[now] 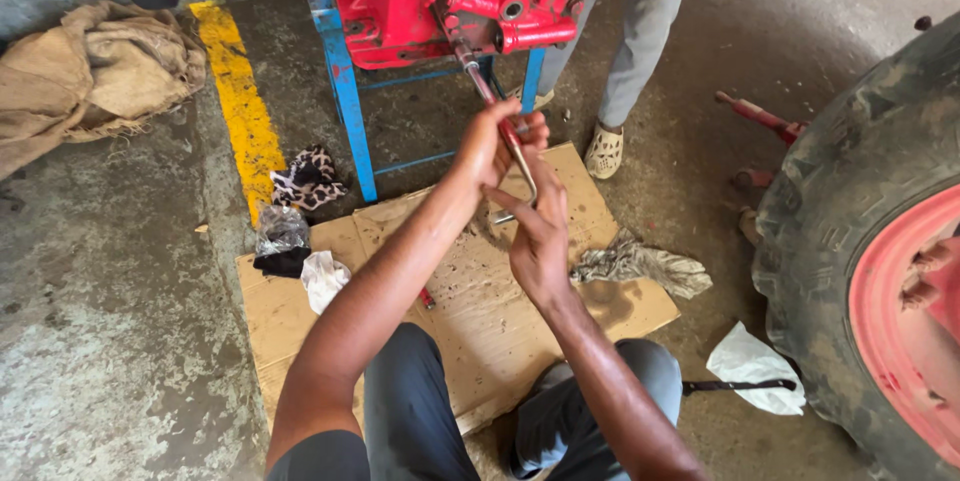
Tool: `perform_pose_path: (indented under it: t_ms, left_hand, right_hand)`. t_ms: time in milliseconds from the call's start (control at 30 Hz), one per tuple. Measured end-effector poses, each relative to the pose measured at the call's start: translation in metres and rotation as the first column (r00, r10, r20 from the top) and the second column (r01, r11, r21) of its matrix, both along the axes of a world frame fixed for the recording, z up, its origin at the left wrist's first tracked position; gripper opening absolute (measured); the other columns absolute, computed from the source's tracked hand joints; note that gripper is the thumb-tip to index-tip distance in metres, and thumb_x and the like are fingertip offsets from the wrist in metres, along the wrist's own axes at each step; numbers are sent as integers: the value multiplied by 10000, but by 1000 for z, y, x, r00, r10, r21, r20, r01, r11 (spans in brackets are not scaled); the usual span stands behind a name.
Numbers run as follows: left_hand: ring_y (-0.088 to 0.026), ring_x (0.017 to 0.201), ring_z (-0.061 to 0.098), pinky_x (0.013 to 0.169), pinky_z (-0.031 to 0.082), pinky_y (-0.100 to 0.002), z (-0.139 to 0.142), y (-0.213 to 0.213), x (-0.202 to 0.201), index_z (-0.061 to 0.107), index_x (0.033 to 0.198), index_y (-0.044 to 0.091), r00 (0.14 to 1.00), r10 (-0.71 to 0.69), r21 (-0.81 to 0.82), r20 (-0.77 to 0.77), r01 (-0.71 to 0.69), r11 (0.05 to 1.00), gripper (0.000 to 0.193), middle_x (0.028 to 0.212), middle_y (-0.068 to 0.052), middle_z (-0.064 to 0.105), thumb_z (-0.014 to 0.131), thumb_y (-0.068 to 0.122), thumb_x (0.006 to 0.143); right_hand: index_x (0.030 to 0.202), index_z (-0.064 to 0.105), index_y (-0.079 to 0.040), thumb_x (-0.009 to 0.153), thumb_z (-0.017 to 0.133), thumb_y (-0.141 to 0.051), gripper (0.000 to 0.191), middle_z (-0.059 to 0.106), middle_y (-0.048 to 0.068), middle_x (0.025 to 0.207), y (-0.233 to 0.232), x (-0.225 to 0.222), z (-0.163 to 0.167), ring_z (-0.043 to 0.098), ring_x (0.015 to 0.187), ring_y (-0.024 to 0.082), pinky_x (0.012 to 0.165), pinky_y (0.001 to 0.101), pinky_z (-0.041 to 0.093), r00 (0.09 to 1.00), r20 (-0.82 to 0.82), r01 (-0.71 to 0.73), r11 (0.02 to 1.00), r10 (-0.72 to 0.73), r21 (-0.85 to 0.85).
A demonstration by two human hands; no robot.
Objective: The person uses a socket wrench to tighten bolts on a red engine block mounted on a blue stand. They repeatedly apply torque to the same bolt, then switch to a different bolt on the engine block.
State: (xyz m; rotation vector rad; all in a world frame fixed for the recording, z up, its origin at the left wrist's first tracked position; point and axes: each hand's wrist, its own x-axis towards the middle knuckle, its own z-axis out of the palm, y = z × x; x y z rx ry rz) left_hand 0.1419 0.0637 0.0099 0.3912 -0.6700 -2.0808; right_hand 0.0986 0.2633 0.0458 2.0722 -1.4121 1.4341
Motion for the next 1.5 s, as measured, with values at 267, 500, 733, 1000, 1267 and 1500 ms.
perform_pose_path:
  t_ms: [267,500,733,1000,1267,1500]
  left_hand:
    - [-311,907,772,726,653,-383,19,10,16,519,1110,74,989,-30,-81,144,42,996,229,1075,-208,769,561,273,1006]
    - [-288,730,773,558,663,-394,32,-46,26,518,1154,59,956,251,-20,149,-251,968,235,890,-153,741,558,239,1008]
    - [-80,447,367,361,269,-233,14,-74,3,491,1032,176,925,364,-25,109,-363,931,257,691,-9,507,599,409,1011]
    - [-61,442,375,360,274,-225,-25,-33,34,496,1057,201,904,404,-42,140,-402,915,261,706,16,503,626,419,998]
    - [-53,471,438,385,338,-230,-102,31,28,539,1148,180,716,549,-400,432,-393,828,294,690,35,519,582,449,1037]
    - [-51,491,447,383,339,-227,-168,49,60,540,1190,163,727,451,-261,517,-368,892,328,698,39,521,581,448,1034]
  right_hand:
    - [1249,608,-66,1027,453,-10,277,731,132,1149,-5,-1,-17,610,826,296,763,483,507,600,780,-374,798,-180,472]
    - [969,752,-26,763,525,175,367,699,131,1161,-14,-42,-19,641,1045,285,863,408,544,990,-110,86,996,-89,-31]
    - [986,686,-22,827,393,187,393,709,141,1244,-5,-49,-23,688,1197,303,984,383,603,927,234,-320,943,293,89]
    - [1139,685,-45,1038,498,-182,253,728,101,1113,-66,-73,11,682,978,178,851,334,569,486,872,-561,788,67,252]
    - [1056,697,-103,961,500,-645,585,767,33,871,-242,-18,23,683,678,114,565,272,512,268,956,-792,537,-121,291]
    - [867,675,-73,1033,645,-302,284,698,46,733,-248,-21,-3,640,592,136,534,292,546,158,987,-791,598,-3,128]
